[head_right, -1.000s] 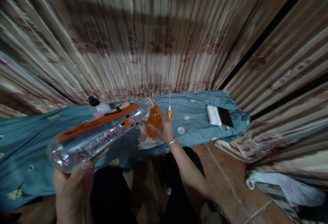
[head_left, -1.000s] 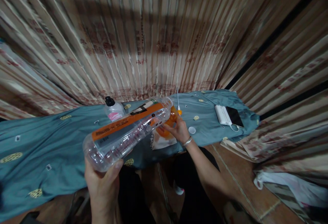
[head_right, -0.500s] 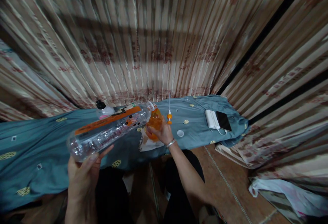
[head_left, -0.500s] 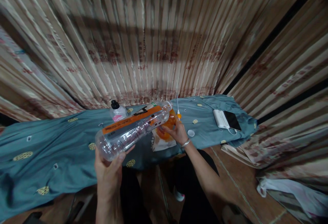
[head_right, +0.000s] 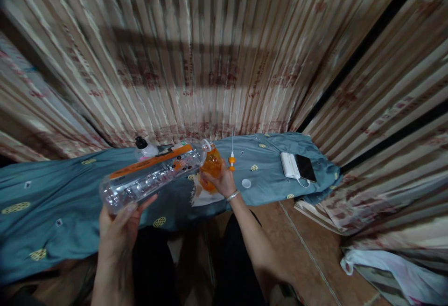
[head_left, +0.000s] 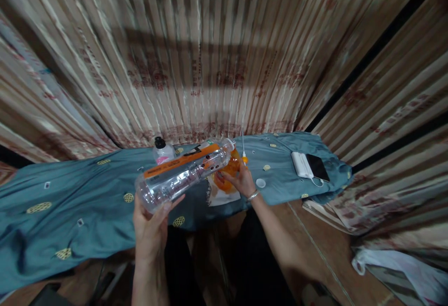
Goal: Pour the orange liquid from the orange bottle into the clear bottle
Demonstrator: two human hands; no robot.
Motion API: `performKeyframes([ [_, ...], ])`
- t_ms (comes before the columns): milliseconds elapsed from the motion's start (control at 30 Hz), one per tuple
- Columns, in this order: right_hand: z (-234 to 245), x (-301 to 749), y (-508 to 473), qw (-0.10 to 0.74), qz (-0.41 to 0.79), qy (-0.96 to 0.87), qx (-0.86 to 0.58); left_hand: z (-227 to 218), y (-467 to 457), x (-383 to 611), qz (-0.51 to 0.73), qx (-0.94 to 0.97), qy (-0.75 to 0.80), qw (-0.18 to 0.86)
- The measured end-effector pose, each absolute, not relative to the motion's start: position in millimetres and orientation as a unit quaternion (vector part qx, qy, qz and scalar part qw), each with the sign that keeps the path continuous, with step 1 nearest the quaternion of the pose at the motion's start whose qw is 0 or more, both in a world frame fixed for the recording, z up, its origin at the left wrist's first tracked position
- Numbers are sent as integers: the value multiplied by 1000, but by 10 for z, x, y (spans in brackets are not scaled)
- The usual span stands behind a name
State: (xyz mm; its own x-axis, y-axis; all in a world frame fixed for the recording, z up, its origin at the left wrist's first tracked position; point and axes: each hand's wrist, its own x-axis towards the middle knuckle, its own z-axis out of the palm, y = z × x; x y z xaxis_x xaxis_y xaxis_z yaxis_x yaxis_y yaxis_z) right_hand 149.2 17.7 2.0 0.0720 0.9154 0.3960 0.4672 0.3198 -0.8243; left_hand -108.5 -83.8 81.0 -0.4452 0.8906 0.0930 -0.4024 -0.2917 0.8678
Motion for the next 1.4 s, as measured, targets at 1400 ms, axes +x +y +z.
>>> performKeyframes([
  [1400, 58, 1419, 113, 530, 208, -607, -555, 766, -903, -1056, 734, 303, 465, 391],
])
